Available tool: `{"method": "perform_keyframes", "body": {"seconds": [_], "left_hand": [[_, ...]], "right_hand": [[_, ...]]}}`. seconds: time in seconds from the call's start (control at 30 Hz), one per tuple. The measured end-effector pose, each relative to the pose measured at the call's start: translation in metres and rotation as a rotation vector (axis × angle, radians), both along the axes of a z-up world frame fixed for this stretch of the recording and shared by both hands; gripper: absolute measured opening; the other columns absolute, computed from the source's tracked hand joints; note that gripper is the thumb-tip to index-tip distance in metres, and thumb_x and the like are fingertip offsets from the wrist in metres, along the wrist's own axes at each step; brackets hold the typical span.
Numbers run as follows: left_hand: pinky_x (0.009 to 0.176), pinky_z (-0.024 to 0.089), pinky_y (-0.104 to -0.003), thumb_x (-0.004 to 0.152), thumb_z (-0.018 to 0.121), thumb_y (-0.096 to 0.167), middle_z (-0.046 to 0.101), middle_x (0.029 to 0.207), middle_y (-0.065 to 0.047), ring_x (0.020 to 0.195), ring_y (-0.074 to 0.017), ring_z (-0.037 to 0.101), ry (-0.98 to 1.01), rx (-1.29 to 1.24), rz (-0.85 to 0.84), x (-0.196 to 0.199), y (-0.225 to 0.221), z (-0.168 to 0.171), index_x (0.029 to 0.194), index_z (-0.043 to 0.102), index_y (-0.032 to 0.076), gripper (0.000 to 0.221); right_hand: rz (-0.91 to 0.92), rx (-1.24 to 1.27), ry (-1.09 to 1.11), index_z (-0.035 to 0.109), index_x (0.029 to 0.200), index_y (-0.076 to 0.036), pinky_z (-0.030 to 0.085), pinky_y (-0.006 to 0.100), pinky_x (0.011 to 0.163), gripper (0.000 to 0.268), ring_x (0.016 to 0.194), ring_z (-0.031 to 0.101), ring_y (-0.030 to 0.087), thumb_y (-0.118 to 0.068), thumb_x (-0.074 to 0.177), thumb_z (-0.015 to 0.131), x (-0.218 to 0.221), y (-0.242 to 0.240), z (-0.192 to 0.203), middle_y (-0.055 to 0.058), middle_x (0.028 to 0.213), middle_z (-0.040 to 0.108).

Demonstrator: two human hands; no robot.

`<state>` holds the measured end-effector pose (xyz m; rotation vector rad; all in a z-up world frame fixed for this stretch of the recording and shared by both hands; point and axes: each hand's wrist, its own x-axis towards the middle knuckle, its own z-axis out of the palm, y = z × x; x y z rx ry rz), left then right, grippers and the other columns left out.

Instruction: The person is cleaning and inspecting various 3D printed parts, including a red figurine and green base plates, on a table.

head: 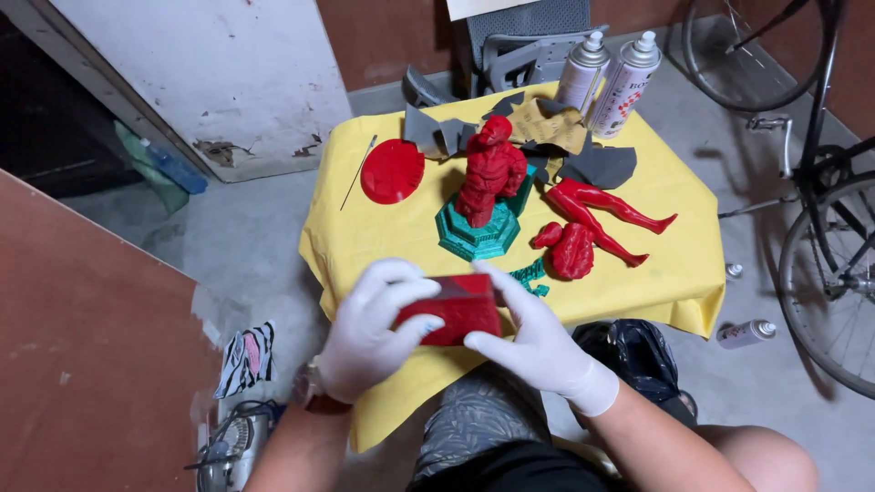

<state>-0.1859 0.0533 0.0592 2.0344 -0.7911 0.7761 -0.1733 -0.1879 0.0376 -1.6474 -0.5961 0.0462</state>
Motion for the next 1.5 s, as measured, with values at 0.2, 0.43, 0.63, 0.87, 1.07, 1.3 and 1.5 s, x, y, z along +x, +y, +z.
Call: {"method": "perform_keyframes", "body": {"seconds": [0.2,0.43,0.63,0.87,1.07,1.3,1.5], "left_hand": [[0.117,0.039,-0.047,0.092,0.072,0.034,0.047,0.149,-0.019,0.144,-0.0335,0.043,0.081,-0.339,-0.05,0.032,-0.03,0.008,0.148,0.044,0.001,0.071],[0.119,0.029,-0.065,0.079,0.085,0.018,0.034,0.151,-0.04,0.143,-0.0569,0.034,0.336,-0.321,0.241,0.097,-0.084,0.011,0.154,0.025,-0.007,0.1],[0.116,0.037,-0.058,0.074,0.09,0.035,0.036,0.156,-0.031,0.142,-0.05,0.042,0.479,-0.203,0.392,0.132,-0.106,-0.007,0.159,0.021,0.002,0.115],[0.114,0.041,-0.057,0.067,0.093,0.032,0.041,0.15,-0.032,0.137,-0.0507,0.046,0.414,-0.181,0.403,0.143,-0.112,-0.019,0.158,0.019,-0.003,0.122],[0.108,0.047,-0.054,0.069,0.091,0.034,0.052,0.141,-0.028,0.13,-0.0469,0.054,0.406,-0.205,0.428,0.151,-0.117,-0.03,0.158,0.021,0.0,0.119],[0.101,0.051,-0.051,0.067,0.091,0.036,0.061,0.129,-0.025,0.12,-0.0444,0.062,0.337,-0.217,0.49,0.16,-0.119,-0.046,0.153,0.033,0.002,0.11],[0.099,0.052,-0.051,0.065,0.092,0.036,0.062,0.127,-0.023,0.118,-0.0435,0.064,0.299,-0.225,0.485,0.162,-0.117,-0.049,0.151,0.037,0.004,0.107]], "right_hand": [[-0.478,0.05,-0.031,0.074,0.117,-0.005,0.055,0.042,0.096,0.037,0.093,0.069,0.018,-0.01,0.082,0.085,0.015,-0.041,0.022,0.01,0.098,0.077],[-0.544,0.618,-0.228,0.062,0.124,-0.012,0.047,0.032,0.107,0.027,0.104,0.061,0.013,-0.001,0.099,0.063,0.142,-0.061,0.056,0.002,0.111,0.064],[-0.503,0.549,0.028,0.07,0.116,-0.014,0.055,0.03,0.093,0.022,0.097,0.068,0.009,-0.011,0.095,0.07,0.189,-0.028,0.041,-0.004,0.102,0.07],[-0.383,0.467,0.151,0.069,0.121,-0.012,0.056,0.04,0.099,0.024,0.105,0.067,0.015,-0.012,0.098,0.069,0.183,-0.015,0.038,0.001,0.109,0.069],[-0.307,0.406,0.137,0.071,0.119,-0.012,0.059,0.035,0.094,0.027,0.099,0.067,0.011,-0.007,0.093,0.073,0.188,-0.018,0.025,-0.001,0.103,0.07],[-0.21,0.247,0.025,0.066,0.129,-0.01,0.05,0.038,0.107,0.033,0.113,0.059,0.011,-0.004,0.097,0.064,0.182,-0.02,0.017,0.0,0.117,0.068],[-0.163,0.173,-0.026,0.064,0.132,-0.009,0.047,0.04,0.11,0.033,0.116,0.058,0.011,-0.004,0.099,0.064,0.187,-0.027,0.015,0.001,0.12,0.069]]}}
